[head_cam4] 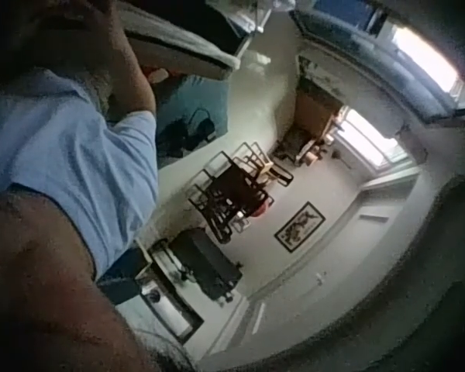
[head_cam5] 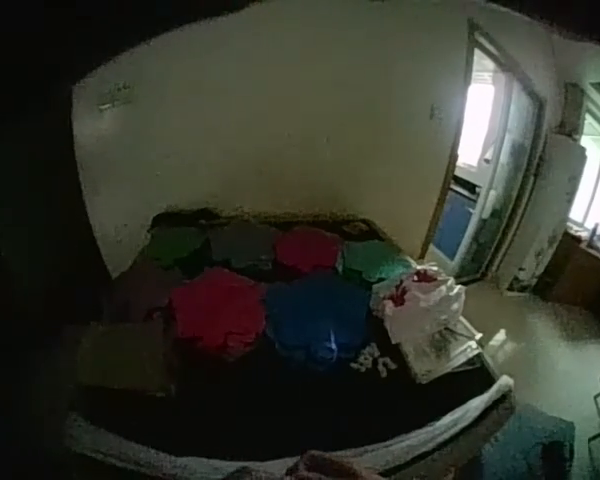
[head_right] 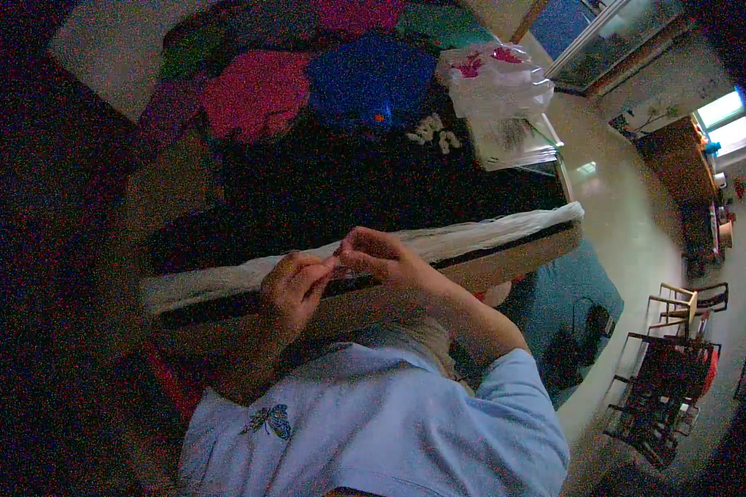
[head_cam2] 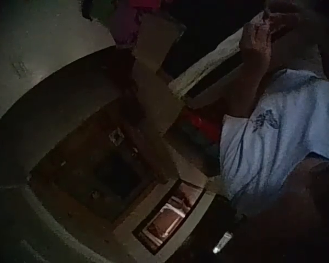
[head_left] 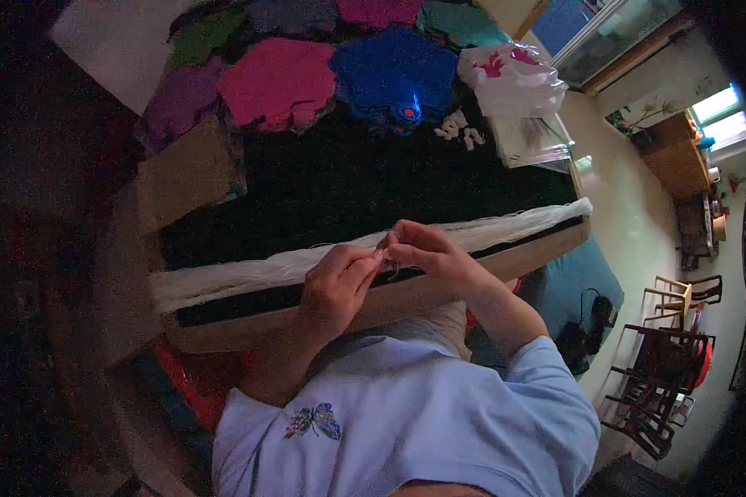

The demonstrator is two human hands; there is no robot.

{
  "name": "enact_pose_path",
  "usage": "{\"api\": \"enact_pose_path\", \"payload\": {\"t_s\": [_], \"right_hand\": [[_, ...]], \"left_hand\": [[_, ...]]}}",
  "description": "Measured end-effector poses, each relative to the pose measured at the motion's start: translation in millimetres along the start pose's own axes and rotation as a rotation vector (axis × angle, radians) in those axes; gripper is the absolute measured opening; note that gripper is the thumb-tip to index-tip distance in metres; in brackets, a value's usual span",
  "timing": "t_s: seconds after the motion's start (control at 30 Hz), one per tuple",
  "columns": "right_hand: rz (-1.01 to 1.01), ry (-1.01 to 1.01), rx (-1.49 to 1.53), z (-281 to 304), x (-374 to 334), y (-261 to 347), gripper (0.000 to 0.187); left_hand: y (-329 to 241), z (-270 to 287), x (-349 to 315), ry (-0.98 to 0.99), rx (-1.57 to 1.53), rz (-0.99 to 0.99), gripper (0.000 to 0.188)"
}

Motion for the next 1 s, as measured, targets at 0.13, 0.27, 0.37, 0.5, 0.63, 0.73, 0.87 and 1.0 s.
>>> {"api": "enact_pose_path", "payload": {"t_s": [0.13, 0.27, 0.37, 0.5, 0.63, 0.73, 0.87, 1.0], "right_hand": [[-0.029, -0.008, 0.004, 3.2, 1.0, -7.6, 0.011], [0.159, -0.254, -0.419, 18.4, -8.5, 7.8, 0.01], [0.374, -0.209, -0.99, -3.2, -21.5, 42.2, 0.015], [0.548, -0.164, -1.092, -24.3, -18.4, 66.2, 0.018], [0.513, -0.273, -0.724, 5.8, 0.7, 28.7, 0.023], [0.775, -0.24, -1.494, -28.6, -21.9, 18.1, 0.022], [0.719, -0.204, -1.507, -47.4, -26.7, 57.1, 0.016], [0.548, -0.135, -1.149, -20.7, -1.8, 64.0, 0.015]], "left_hand": [[16.4, 0.9, -4.3, -0.036, -0.074, 0.142, 0.016], [38.8, 11.3, -5.3, -0.155, -0.214, 0.408, 0.011], [44.8, 9.1, -5.7, -0.105, -0.18, 0.461, 0.007], [28.8, -16.0, -9.4, 0.189, -0.31, 0.295, 0.011], [28.5, -8.1, -5.1, -0.029, -0.72, 0.313, 0.011], [47.6, -3.2, -2.3, -0.156, -0.57, 0.419, 0.01], [36.1, -18.9, -9.9, 0.131, -0.302, 0.309, 0.01], [38.8, -39.5, -26.4, 0.254, -0.794, 0.553, 0.01]]}}
Point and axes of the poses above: each hand's wrist, its own x-axis towards the middle knuckle, its own z-axis out of the back of the hand, y = z × x, the point moved 9 cm from there along x, towards the middle knuckle, and after that the axes turned 3 degrees about y, right-handed, at the moved point
